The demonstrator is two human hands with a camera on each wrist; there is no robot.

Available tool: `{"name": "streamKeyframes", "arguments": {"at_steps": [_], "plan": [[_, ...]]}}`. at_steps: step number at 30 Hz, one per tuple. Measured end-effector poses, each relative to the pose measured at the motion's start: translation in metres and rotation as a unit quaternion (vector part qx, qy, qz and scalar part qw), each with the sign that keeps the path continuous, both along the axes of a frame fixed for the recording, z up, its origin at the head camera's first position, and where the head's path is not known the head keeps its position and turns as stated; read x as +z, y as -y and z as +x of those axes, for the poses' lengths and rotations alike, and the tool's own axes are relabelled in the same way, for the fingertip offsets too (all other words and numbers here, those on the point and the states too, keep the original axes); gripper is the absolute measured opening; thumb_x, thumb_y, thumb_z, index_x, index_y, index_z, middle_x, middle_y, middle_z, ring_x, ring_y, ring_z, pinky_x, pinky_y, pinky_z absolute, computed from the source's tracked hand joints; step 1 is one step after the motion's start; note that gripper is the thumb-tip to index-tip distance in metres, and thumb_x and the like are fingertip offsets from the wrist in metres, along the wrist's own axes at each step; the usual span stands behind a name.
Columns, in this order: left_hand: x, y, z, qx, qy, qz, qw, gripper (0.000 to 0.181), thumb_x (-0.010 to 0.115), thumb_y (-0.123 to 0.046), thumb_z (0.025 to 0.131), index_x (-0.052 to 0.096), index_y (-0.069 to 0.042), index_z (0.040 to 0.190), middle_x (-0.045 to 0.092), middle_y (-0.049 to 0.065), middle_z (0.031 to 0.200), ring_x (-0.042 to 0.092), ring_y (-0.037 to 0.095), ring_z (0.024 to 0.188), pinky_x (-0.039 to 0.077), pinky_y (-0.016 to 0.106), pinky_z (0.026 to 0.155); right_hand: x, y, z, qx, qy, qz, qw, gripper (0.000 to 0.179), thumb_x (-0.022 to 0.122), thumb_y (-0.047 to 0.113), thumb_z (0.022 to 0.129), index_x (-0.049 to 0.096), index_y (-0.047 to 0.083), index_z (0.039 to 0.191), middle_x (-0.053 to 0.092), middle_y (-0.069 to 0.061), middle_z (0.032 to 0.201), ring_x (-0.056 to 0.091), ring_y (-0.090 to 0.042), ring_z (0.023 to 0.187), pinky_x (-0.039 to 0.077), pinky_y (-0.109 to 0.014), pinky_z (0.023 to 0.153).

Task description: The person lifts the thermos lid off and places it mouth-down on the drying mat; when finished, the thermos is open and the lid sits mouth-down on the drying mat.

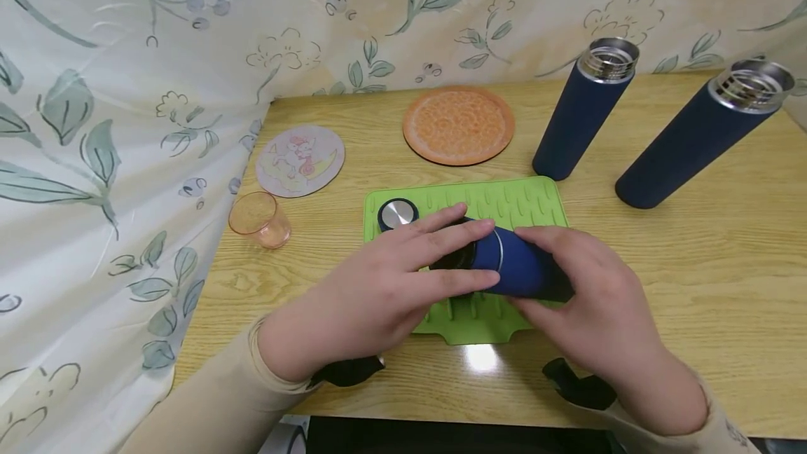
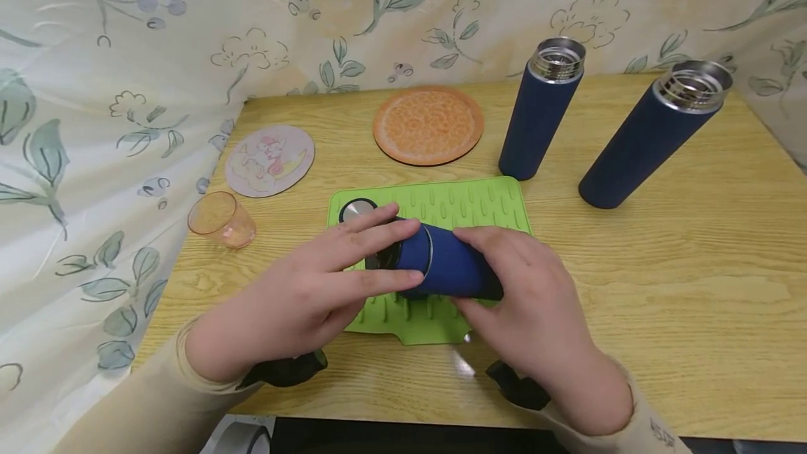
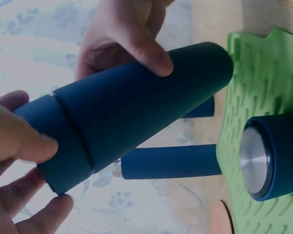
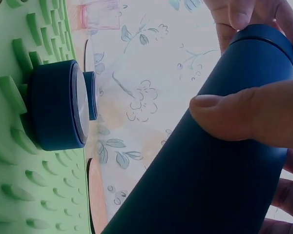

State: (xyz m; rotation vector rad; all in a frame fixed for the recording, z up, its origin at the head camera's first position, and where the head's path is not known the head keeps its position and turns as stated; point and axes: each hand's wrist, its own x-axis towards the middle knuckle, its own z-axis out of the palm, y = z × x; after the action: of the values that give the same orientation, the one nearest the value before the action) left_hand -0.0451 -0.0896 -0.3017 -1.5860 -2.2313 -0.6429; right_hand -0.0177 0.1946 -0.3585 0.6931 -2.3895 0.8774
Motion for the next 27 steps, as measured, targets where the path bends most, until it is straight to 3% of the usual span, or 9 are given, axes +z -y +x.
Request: {"name": "streamKeyframes", "arguments": {"at_steps": [3, 6, 9, 12, 14, 17, 20, 23, 27], "plan": [[0.0008, 0.0004, -0.0001, 0.016, 0.014, 0.021, 0.9996, 0.052, 0.079, 0.001, 0.091, 0.076, -0.014, 0.140, 0.067, 0.013, 0.153, 0.063, 0.031, 0.143, 0.050, 0.041, 0.122, -0.0010, 0.0001, -0.0003, 0.014, -0.007, 0.000, 0.9999, 0.087, 0.105, 0.001, 0.054, 0.074, 0.008, 0.135, 0.080, -0.013, 0.123, 0.073, -0.036, 0.112, 0.033, -0.007, 0.113], [0.0024, 0.0009, 0.0017, 0.050, 0.035, 0.032, 0.9976, 0.051, 0.091, -0.022, 0.088, 0.076, -0.014, 0.136, 0.072, 0.009, 0.138, 0.068, 0.024, 0.126, 0.056, 0.037, 0.108, -0.0015, 0.0010, 0.0001, 0.032, -0.015, 0.004, 0.9994, 0.088, 0.106, -0.001, 0.052, 0.074, 0.008, 0.134, 0.080, -0.012, 0.124, 0.073, -0.036, 0.111, 0.035, -0.010, 0.114], [0.0015, -0.0001, 0.0042, 0.111, 0.052, 0.030, 0.9921, 0.057, 0.095, -0.043, 0.084, 0.076, -0.010, 0.126, 0.074, 0.003, 0.117, 0.069, 0.017, 0.103, 0.060, 0.030, 0.086, -0.0018, 0.0027, 0.0013, 0.046, -0.016, 0.011, 0.9988, 0.088, 0.106, -0.001, 0.052, 0.074, 0.010, 0.134, 0.080, -0.011, 0.124, 0.073, -0.034, 0.111, 0.038, -0.014, 0.113], [0.0001, -0.0020, 0.0063, 0.176, 0.065, 0.010, 0.9821, 0.057, 0.092, -0.054, 0.084, 0.074, -0.010, 0.115, 0.070, -0.003, 0.094, 0.063, 0.010, 0.080, 0.055, 0.025, 0.063, -0.0024, 0.0044, 0.0027, 0.048, -0.008, 0.021, 0.9986, 0.086, 0.106, 0.003, 0.055, 0.074, 0.011, 0.134, 0.079, -0.010, 0.126, 0.073, -0.032, 0.113, 0.041, -0.019, 0.111], [-0.0004, -0.0024, 0.0067, 0.201, 0.065, -0.004, 0.9773, 0.060, 0.089, -0.059, 0.085, 0.073, -0.011, 0.116, 0.072, -0.004, 0.093, 0.064, 0.010, 0.080, 0.054, 0.027, 0.061, -0.0033, 0.0049, 0.0028, 0.042, -0.007, 0.027, 0.9987, 0.085, 0.106, 0.005, 0.056, 0.074, 0.011, 0.135, 0.079, -0.010, 0.126, 0.073, -0.032, 0.113, 0.041, -0.020, 0.110], [0.0004, -0.0009, 0.0050, 0.168, 0.073, -0.019, 0.9830, 0.072, 0.090, -0.058, 0.086, 0.070, -0.012, 0.137, 0.075, 0.003, 0.125, 0.071, 0.015, 0.113, 0.063, 0.033, 0.090, -0.0041, 0.0041, 0.0018, 0.029, -0.005, 0.021, 0.9993, 0.086, 0.106, 0.005, 0.055, 0.074, 0.010, 0.135, 0.079, -0.010, 0.125, 0.073, -0.033, 0.112, 0.040, -0.016, 0.111], [0.0009, 0.0019, 0.0035, 0.081, 0.068, -0.035, 0.9937, 0.077, 0.093, -0.040, 0.090, 0.061, -0.015, 0.156, 0.056, 0.012, 0.165, 0.053, 0.029, 0.154, 0.048, 0.044, 0.125, -0.0044, 0.0024, 0.0008, 0.018, -0.004, 0.010, 0.9998, 0.088, 0.106, 0.003, 0.054, 0.073, 0.008, 0.135, 0.079, -0.011, 0.124, 0.074, -0.036, 0.112, 0.035, -0.009, 0.113], [-0.0003, 0.0014, 0.0031, 0.023, 0.052, -0.040, 0.9976, 0.064, 0.084, -0.012, 0.096, 0.063, -0.017, 0.156, 0.048, 0.015, 0.171, 0.045, 0.035, 0.161, 0.038, 0.046, 0.132, -0.0044, 0.0009, 0.0009, 0.009, 0.003, 0.005, 0.9999, 0.087, 0.107, 0.003, 0.054, 0.073, 0.007, 0.134, 0.079, -0.012, 0.124, 0.074, -0.037, 0.113, 0.030, -0.005, 0.115], [-0.0023, -0.0016, 0.0026, 0.025, 0.031, -0.018, 0.9990, 0.056, 0.072, 0.004, 0.096, 0.070, -0.017, 0.148, 0.056, 0.016, 0.164, 0.053, 0.033, 0.154, 0.040, 0.044, 0.131, -0.0058, 0.0004, 0.0010, 0.011, 0.003, 0.002, 0.9999, 0.087, 0.106, 0.003, 0.054, 0.074, 0.008, 0.134, 0.079, -0.012, 0.124, 0.073, -0.037, 0.114, 0.030, -0.006, 0.115]]}}
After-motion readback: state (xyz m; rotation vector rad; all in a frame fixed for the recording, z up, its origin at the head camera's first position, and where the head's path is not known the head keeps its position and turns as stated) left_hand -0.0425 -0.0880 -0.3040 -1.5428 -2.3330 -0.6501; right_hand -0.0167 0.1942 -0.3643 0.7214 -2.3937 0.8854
